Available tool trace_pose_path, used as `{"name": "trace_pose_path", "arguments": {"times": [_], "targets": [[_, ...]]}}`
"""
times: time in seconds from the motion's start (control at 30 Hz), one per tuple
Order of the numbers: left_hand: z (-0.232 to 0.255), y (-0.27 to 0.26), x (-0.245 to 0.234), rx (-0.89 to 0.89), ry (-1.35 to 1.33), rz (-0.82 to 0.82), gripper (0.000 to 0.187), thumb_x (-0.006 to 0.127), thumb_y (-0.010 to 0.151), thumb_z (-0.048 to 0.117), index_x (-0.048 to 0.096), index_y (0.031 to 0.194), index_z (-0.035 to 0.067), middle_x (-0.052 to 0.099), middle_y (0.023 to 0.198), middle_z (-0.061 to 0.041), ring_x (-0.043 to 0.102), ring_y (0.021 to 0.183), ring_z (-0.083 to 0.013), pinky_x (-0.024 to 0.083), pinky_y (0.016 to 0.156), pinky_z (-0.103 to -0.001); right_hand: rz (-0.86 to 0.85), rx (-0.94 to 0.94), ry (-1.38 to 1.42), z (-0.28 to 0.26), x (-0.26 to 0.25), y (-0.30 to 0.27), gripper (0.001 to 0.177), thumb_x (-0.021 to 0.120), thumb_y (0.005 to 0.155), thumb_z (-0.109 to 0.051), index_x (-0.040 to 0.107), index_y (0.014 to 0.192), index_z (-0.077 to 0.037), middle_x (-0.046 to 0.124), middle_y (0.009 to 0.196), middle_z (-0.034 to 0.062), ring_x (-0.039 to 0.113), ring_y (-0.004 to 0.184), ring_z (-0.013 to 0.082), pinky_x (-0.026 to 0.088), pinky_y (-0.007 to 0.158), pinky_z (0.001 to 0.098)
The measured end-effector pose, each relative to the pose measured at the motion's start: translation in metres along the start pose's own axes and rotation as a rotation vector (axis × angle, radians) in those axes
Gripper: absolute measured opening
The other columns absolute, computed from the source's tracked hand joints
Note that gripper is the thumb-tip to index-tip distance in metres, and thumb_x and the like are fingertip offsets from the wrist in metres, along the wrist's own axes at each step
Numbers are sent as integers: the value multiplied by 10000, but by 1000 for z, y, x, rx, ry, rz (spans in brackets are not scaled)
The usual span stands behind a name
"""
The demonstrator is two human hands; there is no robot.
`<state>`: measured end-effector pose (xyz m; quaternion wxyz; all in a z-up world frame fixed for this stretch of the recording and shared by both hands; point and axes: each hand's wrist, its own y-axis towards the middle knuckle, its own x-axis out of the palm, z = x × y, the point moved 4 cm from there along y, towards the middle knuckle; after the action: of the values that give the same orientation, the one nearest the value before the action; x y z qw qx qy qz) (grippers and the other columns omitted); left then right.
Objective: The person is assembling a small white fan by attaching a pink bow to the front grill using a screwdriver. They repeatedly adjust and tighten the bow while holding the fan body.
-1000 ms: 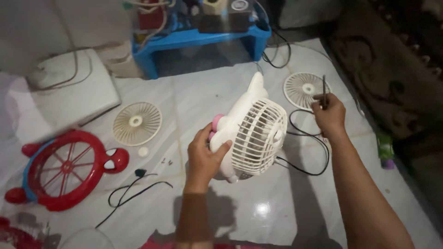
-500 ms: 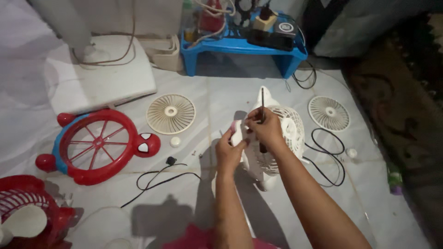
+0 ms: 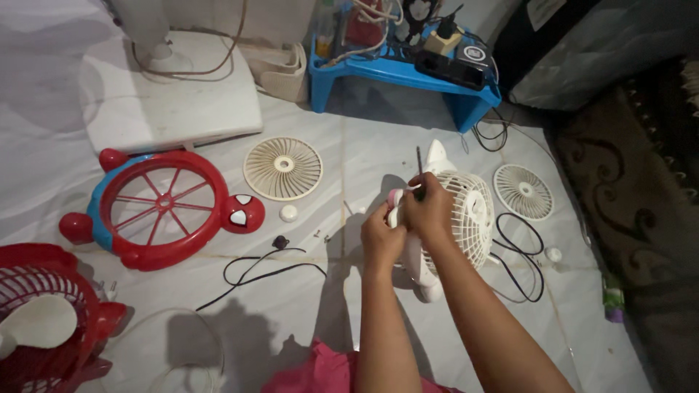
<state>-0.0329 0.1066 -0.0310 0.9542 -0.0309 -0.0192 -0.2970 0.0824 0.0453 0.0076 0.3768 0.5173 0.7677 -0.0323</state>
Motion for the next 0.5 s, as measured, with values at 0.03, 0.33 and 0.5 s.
{"name": "trace_pose_path", "arguments": {"times": [0.03,0.33,0.5], "targets": [[1,0,0,-11,6,1,362,702,742,73,728,1103,58,771,973,-166,761,922,-306,554,810,-375,14,-25,-30,-3,1,-3,187,738,838,-61,673,1008,-18,722,754,147,715,662,245,563,641,365],[-24,6,4,88,105,67,289,680,844,98,746,1121,49,748,1034,-214,706,990,-383,528,836,-408,-76,-165,-143,-22,-5,-23,224,679,908,-115,656,1116,-36,724,780,191,721,690,340,564,641,429],[-34,5,10,113,8,56,374,640,808,79,723,1171,46,765,1031,-188,754,949,-292,560,816,-373,-120,-349,-259,-35,-17,-37,339,683,852,-109,658,1187,-60,722,818,172,712,711,360,564,652,452]]}}
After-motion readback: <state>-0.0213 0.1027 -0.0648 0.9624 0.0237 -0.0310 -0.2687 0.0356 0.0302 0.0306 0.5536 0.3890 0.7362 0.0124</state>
